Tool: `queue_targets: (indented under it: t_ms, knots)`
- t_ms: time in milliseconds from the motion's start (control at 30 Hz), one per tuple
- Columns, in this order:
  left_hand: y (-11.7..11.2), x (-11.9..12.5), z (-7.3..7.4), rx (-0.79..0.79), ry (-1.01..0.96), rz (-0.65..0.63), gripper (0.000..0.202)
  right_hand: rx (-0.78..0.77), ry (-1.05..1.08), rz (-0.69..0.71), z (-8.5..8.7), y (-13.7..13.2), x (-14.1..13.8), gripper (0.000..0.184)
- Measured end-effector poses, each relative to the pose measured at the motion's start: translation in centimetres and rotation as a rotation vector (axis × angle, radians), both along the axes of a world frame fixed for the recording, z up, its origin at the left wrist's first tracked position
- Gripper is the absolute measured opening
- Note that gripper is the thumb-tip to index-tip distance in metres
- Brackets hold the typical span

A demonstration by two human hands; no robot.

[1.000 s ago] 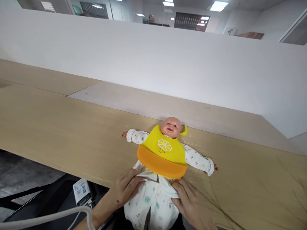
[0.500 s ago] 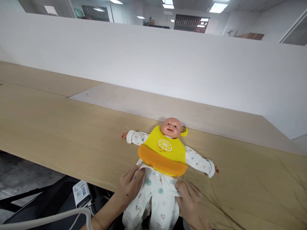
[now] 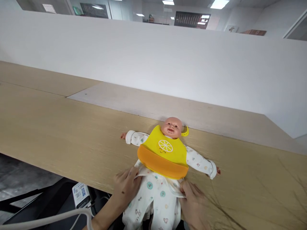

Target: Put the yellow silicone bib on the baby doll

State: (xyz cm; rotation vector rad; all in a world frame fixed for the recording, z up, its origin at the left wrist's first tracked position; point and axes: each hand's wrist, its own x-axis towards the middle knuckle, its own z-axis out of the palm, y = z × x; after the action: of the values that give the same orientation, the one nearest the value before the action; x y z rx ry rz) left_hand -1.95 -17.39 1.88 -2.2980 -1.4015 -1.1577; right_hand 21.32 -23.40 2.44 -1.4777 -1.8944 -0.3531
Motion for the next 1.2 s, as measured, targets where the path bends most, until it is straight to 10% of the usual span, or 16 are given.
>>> queue_targets:
  t_ms: [200,467,1200]
  knots:
    - [0.2,-0.6,0.5,-0.163,0.133,-0.096,0.022,-0.072,-0.009,0.054,-0.2,0.1,0.3,0.015]
    - [-0.8,1.0,-0.4,-0.161,0.007,-0.127,0.030,-0.057,-0.034,0.011,-0.1,-0.2,-1.2,0.055]
    - [-0.9,1.3,3.4,-0.329,-0.334,-0.225,0.037,0.082,-0.114,0.055,1.0,1.8,-1.8,0.017]
